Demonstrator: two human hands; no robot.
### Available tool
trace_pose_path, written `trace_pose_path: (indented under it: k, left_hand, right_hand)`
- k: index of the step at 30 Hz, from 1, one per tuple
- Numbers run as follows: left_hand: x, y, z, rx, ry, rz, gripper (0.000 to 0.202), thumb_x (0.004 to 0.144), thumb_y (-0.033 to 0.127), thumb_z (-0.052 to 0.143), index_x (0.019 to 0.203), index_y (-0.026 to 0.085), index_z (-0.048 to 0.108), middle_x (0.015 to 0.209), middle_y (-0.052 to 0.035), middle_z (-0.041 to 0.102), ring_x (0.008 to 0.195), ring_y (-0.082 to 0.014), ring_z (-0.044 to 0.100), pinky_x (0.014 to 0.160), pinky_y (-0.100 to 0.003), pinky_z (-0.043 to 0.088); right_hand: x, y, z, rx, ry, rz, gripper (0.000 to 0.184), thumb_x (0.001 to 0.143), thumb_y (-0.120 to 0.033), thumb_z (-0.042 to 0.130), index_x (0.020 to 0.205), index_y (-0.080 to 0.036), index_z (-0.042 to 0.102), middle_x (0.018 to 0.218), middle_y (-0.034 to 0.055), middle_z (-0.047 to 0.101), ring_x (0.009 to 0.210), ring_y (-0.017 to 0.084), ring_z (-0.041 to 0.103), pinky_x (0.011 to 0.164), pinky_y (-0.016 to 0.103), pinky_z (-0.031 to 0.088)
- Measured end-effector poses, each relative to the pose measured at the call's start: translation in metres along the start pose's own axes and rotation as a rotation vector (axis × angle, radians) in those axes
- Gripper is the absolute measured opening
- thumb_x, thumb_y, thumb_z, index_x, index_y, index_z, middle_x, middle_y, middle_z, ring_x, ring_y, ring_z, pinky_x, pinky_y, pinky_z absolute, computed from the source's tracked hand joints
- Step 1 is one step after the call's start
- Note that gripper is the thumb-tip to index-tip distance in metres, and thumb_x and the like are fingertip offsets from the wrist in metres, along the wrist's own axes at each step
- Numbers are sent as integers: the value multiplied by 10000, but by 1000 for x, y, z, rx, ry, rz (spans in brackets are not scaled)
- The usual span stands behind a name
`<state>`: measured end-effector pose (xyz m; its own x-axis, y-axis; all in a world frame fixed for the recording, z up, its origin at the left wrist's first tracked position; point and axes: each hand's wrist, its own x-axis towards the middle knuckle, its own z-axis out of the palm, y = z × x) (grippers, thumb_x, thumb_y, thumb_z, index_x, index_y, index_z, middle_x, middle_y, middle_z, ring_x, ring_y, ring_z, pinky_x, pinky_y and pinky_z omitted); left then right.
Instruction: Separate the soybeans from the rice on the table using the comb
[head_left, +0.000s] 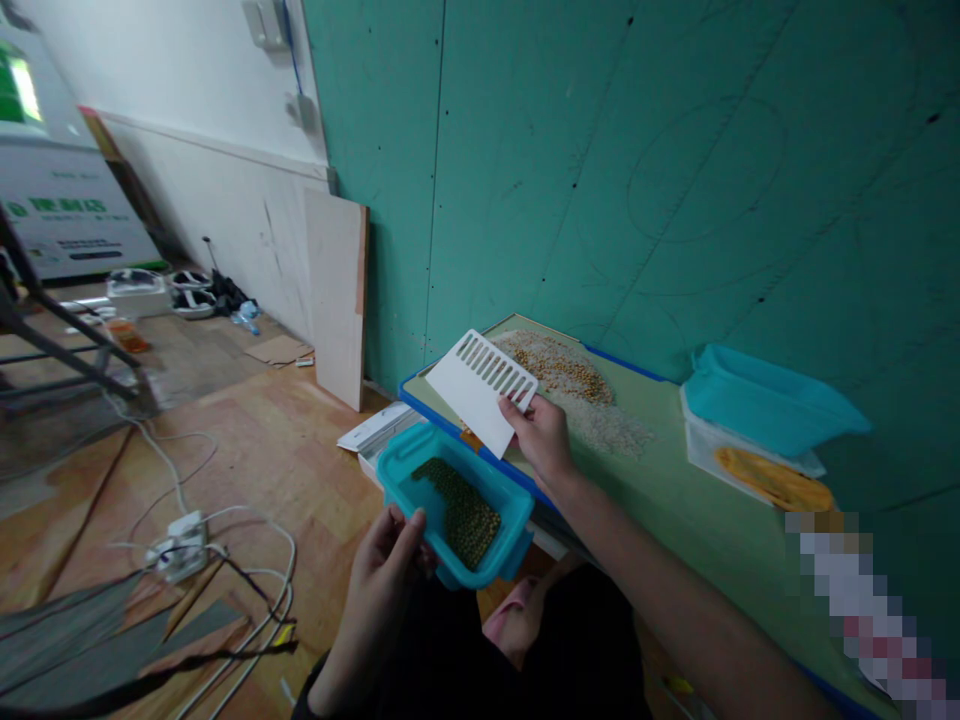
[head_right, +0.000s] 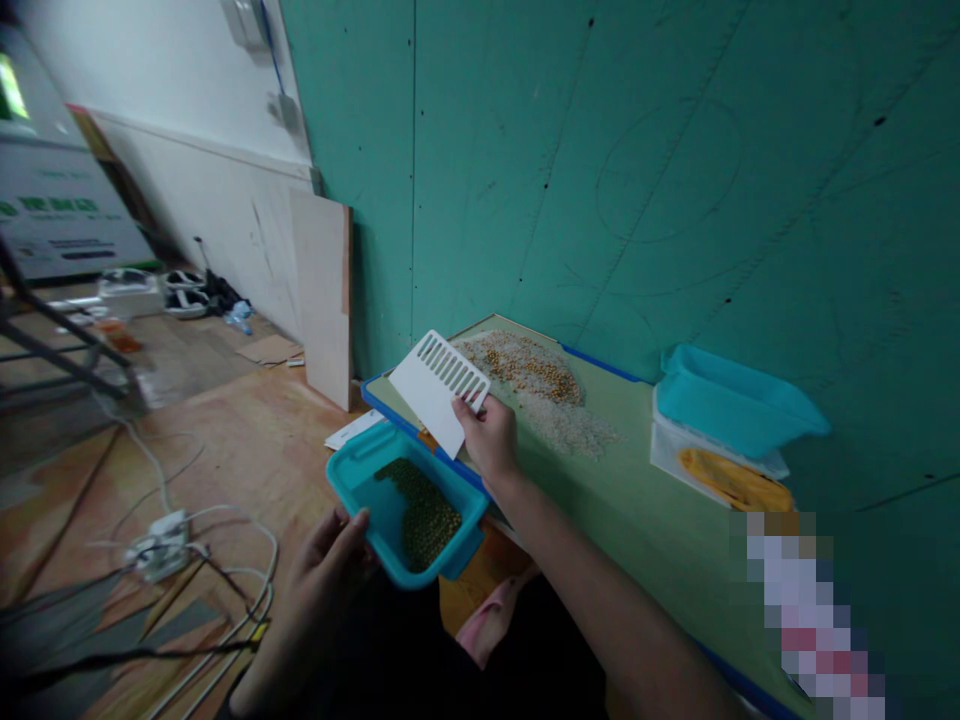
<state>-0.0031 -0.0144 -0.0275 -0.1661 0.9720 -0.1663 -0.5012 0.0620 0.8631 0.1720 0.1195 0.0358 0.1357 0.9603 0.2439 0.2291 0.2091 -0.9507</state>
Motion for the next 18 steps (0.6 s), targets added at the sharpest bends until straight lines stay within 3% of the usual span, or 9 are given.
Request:
trace_pose_path:
  k: [9,18]
  left_hand:
    - [4,-4,-2,-12,-6,9,358,711,457,820,688,174,603,563,24,574,502,-113,520,490,-215,417]
    - [4,0,-8,36,-17,13,316,757,449,789,800,167,654,598,17,596,510,-109,510,487,-211,404]
  right_hand:
    - [1,-3,0,-47,24,-57,414,790,-545,659,940,-164,721,812,96,763,741,242,716,601,310,565]
    - [-2,1,-7,-57,-4,-78,410,798,-536,665,933,-154,723,823,101,766,713,241,714,579,304,555]
